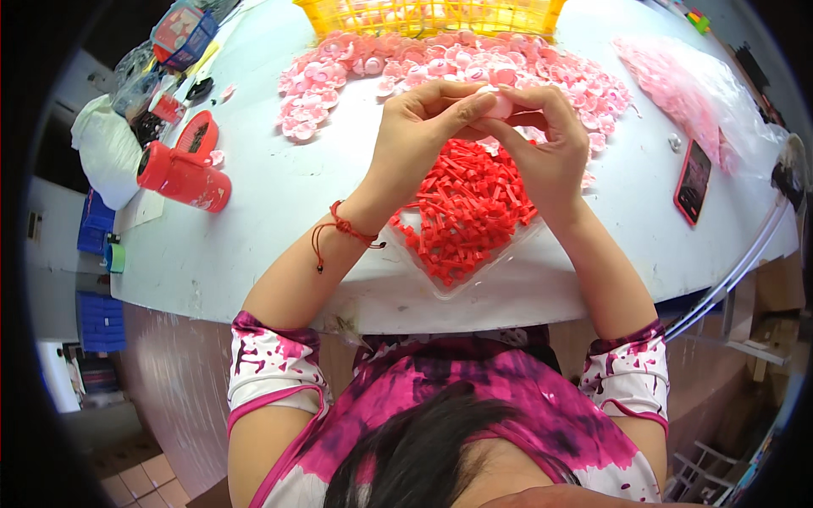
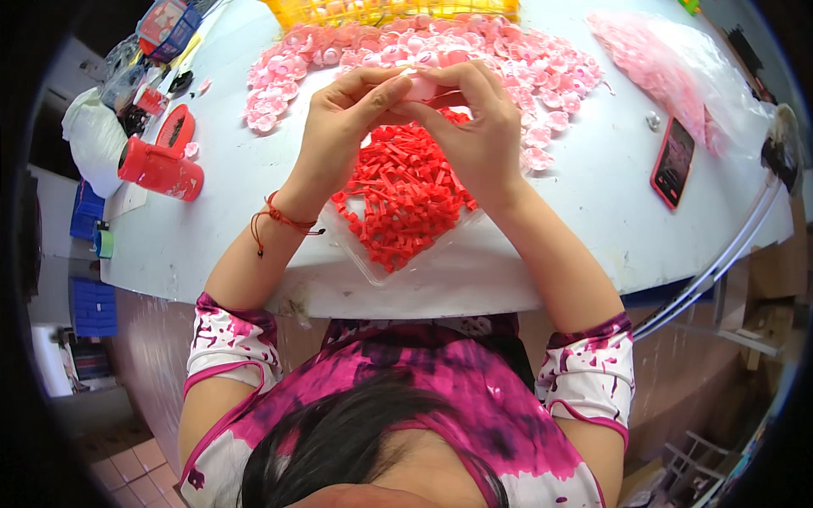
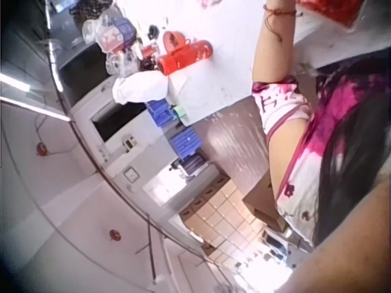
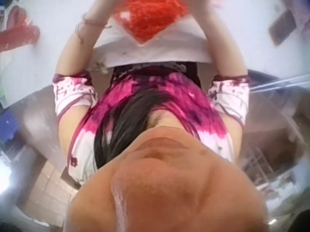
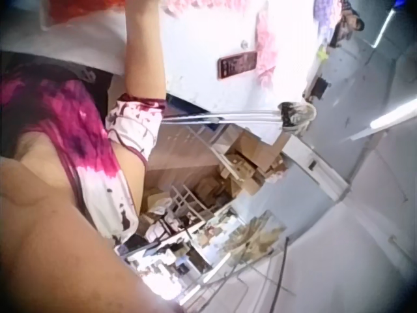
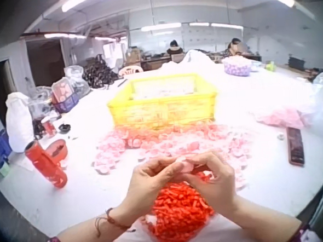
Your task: Assembling pink flower-like plastic pieces by joining them with red plastic components.
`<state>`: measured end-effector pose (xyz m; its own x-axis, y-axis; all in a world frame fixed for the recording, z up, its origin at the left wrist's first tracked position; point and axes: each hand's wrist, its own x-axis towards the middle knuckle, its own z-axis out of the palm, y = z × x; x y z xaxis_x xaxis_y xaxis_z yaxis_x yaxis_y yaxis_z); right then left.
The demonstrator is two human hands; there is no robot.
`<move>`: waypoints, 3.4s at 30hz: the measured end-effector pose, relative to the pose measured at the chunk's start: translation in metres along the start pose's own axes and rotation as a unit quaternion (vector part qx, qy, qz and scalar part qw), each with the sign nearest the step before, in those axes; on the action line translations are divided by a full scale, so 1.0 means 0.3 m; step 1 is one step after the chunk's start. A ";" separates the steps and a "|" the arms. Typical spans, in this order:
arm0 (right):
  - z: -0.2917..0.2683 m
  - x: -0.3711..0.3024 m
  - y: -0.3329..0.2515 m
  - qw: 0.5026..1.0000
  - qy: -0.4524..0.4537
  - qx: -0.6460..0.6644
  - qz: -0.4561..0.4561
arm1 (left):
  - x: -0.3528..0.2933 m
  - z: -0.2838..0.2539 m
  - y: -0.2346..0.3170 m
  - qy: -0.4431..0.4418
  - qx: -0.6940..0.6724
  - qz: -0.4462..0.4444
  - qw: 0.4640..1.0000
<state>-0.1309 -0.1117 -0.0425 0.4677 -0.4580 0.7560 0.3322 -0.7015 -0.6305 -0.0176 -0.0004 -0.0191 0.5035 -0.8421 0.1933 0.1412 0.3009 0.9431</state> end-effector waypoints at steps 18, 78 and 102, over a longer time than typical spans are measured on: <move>-0.280 0.116 0.194 0.905 -0.076 -0.419 0.003 | 0.044 -0.054 -0.017 0.035 0.122 0.060 0.990; -0.076 0.044 -0.013 0.992 -0.096 0.077 0.011 | 0.025 -0.114 0.057 -0.108 -0.070 -0.061 0.990; -0.015 -0.007 0.002 0.907 -0.067 0.352 0.221 | -0.006 -0.059 0.069 -0.082 0.155 0.060 0.983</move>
<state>-0.1353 -0.1136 -0.0435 0.7623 -0.5060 0.4035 0.5062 0.0776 -0.8589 -0.0006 0.0151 -0.0046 0.3522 -0.8774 0.3257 -0.1910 0.2733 0.9428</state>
